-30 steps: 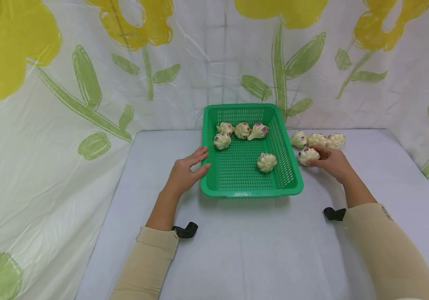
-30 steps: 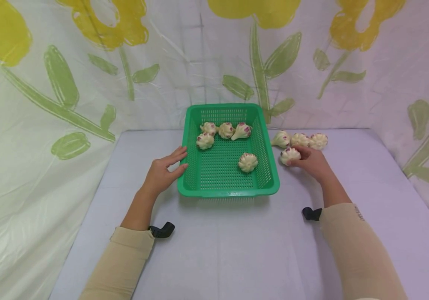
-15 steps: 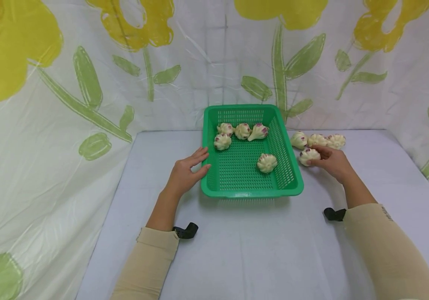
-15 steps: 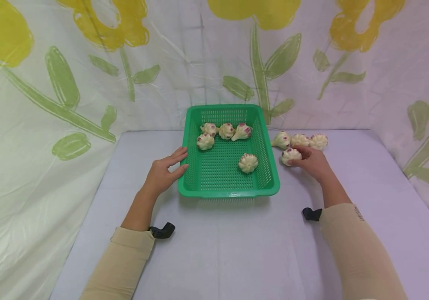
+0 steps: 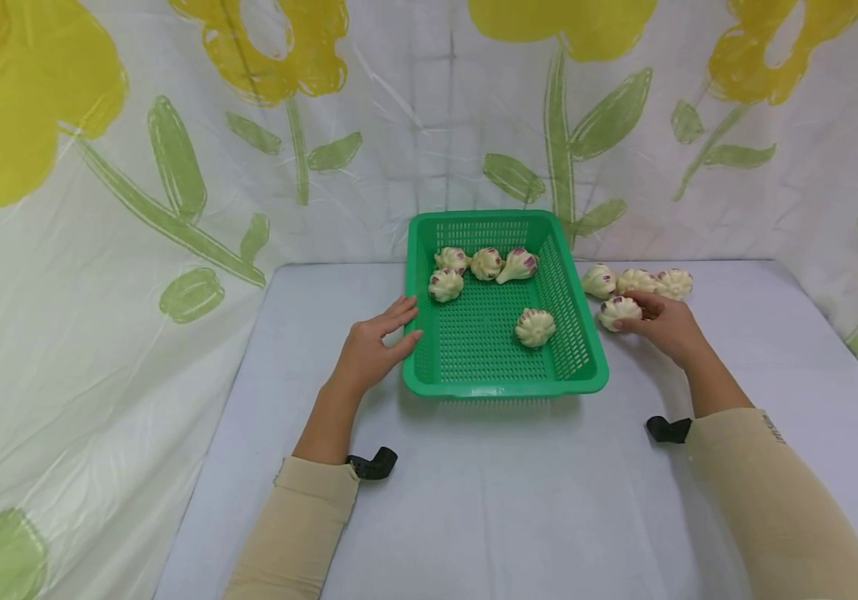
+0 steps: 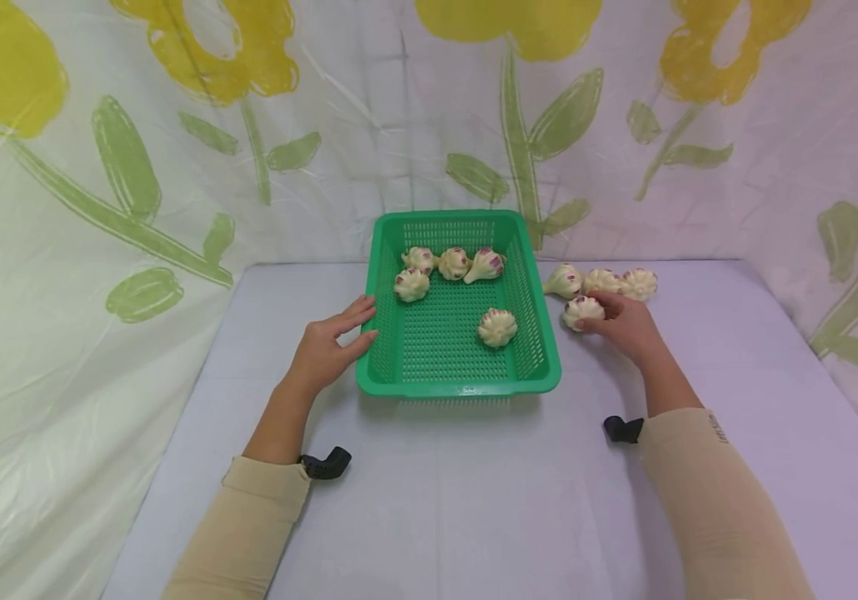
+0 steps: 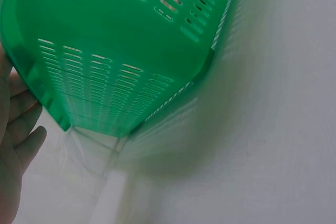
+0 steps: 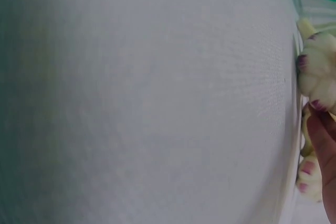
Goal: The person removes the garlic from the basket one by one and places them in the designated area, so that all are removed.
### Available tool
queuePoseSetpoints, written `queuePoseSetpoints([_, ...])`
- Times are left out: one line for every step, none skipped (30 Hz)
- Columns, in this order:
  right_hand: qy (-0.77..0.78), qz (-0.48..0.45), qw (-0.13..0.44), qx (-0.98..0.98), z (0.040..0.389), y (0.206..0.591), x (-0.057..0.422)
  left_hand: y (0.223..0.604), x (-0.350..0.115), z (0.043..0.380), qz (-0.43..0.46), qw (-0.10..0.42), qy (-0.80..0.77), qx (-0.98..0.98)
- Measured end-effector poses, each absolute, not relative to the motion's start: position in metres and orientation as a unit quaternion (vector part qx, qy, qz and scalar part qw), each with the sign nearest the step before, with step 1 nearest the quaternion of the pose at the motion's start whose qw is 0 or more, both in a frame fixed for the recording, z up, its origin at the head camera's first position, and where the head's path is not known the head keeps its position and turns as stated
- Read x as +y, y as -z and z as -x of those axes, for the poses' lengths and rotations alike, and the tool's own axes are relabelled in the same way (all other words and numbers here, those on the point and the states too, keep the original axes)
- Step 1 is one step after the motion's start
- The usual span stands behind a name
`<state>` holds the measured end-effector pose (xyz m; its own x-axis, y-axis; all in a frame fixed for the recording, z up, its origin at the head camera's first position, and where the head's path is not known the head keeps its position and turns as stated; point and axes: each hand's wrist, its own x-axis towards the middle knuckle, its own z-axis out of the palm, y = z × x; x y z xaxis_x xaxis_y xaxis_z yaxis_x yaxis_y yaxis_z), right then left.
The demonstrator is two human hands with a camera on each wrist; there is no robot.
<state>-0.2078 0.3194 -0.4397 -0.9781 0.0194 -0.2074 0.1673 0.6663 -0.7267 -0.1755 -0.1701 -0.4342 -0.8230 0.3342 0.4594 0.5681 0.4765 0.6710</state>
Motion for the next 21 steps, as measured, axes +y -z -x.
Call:
queuePoseSetpoints([0.405, -0.052, 0.091, 0.908, 0.2077, 0.4395, 0.3194, 0.4342, -0.1701, 0.1755, 0.266, 0.133, 0.436, -0.849])
queuePoseSetpoints([0.406, -0.053, 0.092, 0.908, 0.2076, 0.4394, 0.3194, 0.4341, -0.1701, 0.1754, 0.265, 0.132, 0.436, -0.85])
queuePoseSetpoints([0.406, -0.053, 0.092, 0.908, 0.2077, 0.4395, 0.3195, 0.4338, -0.1702, 0.1751, 0.265, 0.132, 0.435, -0.851])
queuePoseSetpoints([0.406, -0.054, 0.092, 0.908, 0.2077, 0.4396, 0.3197, 0.4335, -0.1702, 0.1751, 0.264, 0.132, 0.434, -0.851])
queuePoseSetpoints([0.406, -0.054, 0.093, 0.908, 0.2077, 0.4396, 0.3197, 0.4332, -0.1702, 0.1748, 0.264, 0.133, 0.433, -0.851])
queuePoseSetpoints([0.405, -0.053, 0.093, 0.908, 0.2077, 0.4396, 0.3197, 0.4331, -0.1703, 0.1747, 0.264, 0.134, 0.433, -0.851])
queuePoseSetpoints([0.405, -0.053, 0.093, 0.908, 0.2075, 0.4395, 0.3197, 0.4331, -0.1703, 0.1745, 0.265, 0.135, 0.433, -0.851])
queuePoseSetpoints([0.405, -0.053, 0.093, 0.908, 0.2074, 0.4395, 0.3197, 0.433, -0.1703, 0.1743, 0.265, 0.136, 0.433, -0.85])
queuePoseSetpoints([0.404, -0.053, 0.093, 0.908, 0.2073, 0.4395, 0.3196, 0.433, -0.1703, 0.1742, 0.266, 0.137, 0.434, -0.85])
queuePoseSetpoints([0.404, -0.052, 0.094, 0.908, 0.2072, 0.4394, 0.3196, 0.433, -0.1702, 0.1741, 0.266, 0.138, 0.434, -0.85])
queuePoseSetpoints([0.403, -0.052, 0.094, 0.909, 0.2071, 0.4394, 0.3195, 0.4332, -0.1702, 0.174, 0.267, 0.139, 0.434, -0.849])
queuePoseSetpoints([0.403, -0.052, 0.094, 0.909, 0.207, 0.4394, 0.3194, 0.4335, -0.1702, 0.174, 0.267, 0.139, 0.434, -0.849])
queuePoseSetpoints([0.403, -0.051, 0.095, 0.909, 0.207, 0.4393, 0.3194, 0.4335, -0.1702, 0.1738, 0.267, 0.139, 0.434, -0.849])
queuePoseSetpoints([0.402, -0.051, 0.095, 0.909, 0.207, 0.4393, 0.3194, 0.4334, -0.1702, 0.1737, 0.267, 0.139, 0.434, -0.849])
queuePoseSetpoints([0.403, -0.051, 0.095, 0.909, 0.207, 0.4392, 0.3194, 0.4333, -0.1702, 0.1736, 0.267, 0.139, 0.434, -0.849])
queuePoseSetpoints([0.403, -0.051, 0.095, 0.909, 0.207, 0.4391, 0.3194, 0.4334, -0.1701, 0.1736, 0.267, 0.138, 0.434, -0.849])
queuePoseSetpoints([0.404, -0.052, 0.095, 0.908, 0.2071, 0.439, 0.3195, 0.4335, -0.1701, 0.1737, 0.268, 0.138, 0.434, -0.849])
queuePoseSetpoints([0.406, -0.052, 0.096, 0.908, 0.2072, 0.439, 0.3197, 0.4335, -0.1702, 0.1738, 0.268, 0.137, 0.434, -0.849])
queuePoseSetpoints([0.407, -0.053, 0.096, 0.907, 0.2073, 0.439, 0.32, 0.4334, -0.1703, 0.1738, 0.268, 0.137, 0.434, -0.849])
queuePoseSetpoints([0.408, -0.053, 0.096, 0.906, 0.2073, 0.439, 0.3201, 0.4335, -0.1703, 0.1741, 0.268, 0.137, 0.434, -0.849])
queuePoseSetpoints([0.409, -0.053, 0.096, 0.906, 0.2073, 0.439, 0.3203, 0.4336, -0.1703, 0.1743, 0.269, 0.137, 0.434, -0.849])
